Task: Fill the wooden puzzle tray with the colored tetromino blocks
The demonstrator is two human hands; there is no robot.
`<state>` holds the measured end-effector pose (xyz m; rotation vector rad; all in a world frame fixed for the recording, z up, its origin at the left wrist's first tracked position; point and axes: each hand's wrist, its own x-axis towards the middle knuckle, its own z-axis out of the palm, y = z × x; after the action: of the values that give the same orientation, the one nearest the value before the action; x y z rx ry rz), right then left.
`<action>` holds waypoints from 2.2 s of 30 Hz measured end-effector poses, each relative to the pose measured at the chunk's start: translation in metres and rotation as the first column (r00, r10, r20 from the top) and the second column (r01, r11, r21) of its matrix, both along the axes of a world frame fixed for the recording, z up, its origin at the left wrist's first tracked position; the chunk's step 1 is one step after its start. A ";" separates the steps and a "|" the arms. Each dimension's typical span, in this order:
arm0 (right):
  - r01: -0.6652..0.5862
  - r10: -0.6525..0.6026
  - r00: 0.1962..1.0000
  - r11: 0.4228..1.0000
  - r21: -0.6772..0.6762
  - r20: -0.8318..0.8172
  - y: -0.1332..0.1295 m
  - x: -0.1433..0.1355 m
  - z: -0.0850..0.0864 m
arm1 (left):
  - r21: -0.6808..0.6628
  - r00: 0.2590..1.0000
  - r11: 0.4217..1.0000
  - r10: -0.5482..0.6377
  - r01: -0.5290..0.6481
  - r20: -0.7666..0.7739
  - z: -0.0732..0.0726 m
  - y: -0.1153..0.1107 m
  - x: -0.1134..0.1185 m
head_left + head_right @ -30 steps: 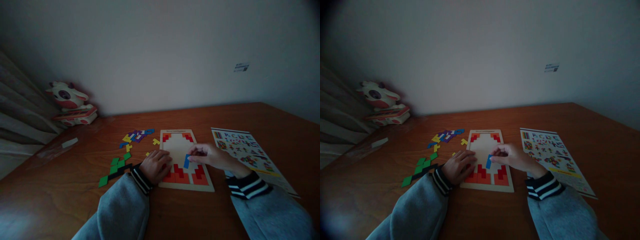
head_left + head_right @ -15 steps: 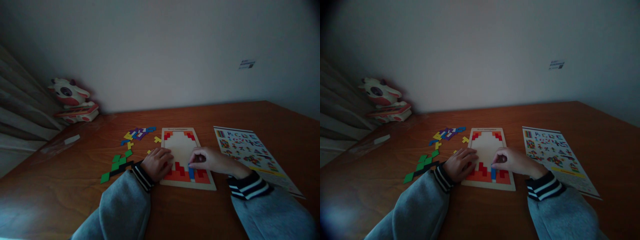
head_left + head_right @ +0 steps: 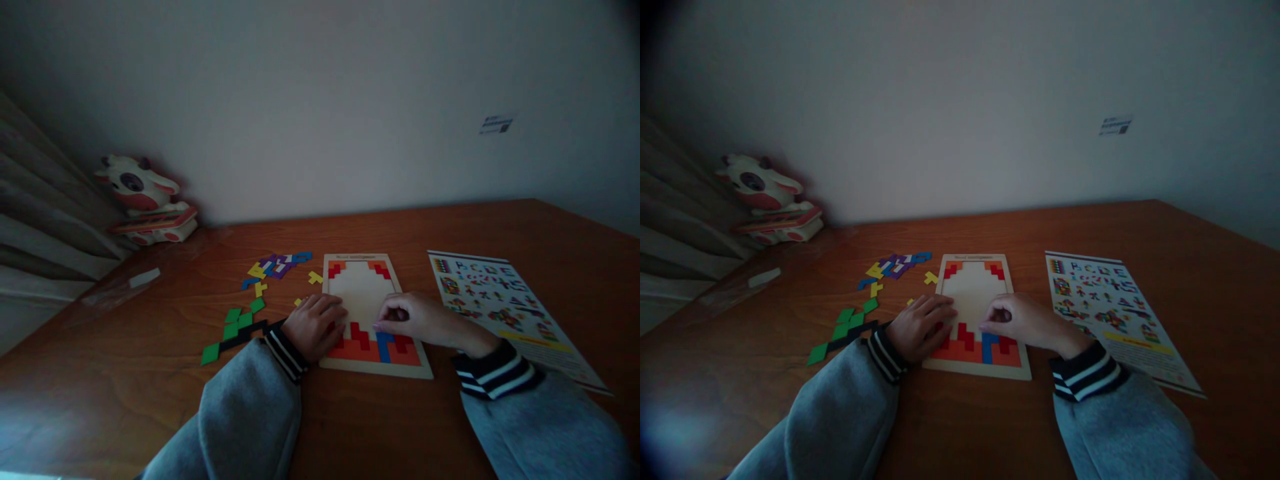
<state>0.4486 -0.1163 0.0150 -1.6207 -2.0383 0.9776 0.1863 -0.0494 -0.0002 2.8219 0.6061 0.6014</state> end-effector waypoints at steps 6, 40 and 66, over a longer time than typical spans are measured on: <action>0.043 -0.044 0.999 0.998 0.042 0.025 -0.001 -0.005 0.003 | -0.013 1.000 1.000 0.008 -0.008 0.005 -0.001 0.000 0.000; 0.217 -0.212 0.976 0.962 0.167 -0.048 0.003 -0.003 -0.003 | 0.099 0.952 0.948 0.304 -0.304 0.010 -0.015 0.040 -0.022; 0.181 -0.187 0.982 0.965 0.189 0.014 0.005 -0.003 -0.005 | -0.126 0.909 0.920 0.388 -0.372 0.149 -0.009 0.041 -0.020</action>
<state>0.4456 -0.1117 0.0099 -1.6965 -1.8949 0.6790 0.1660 -0.0086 -0.0097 2.5402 1.1313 0.8457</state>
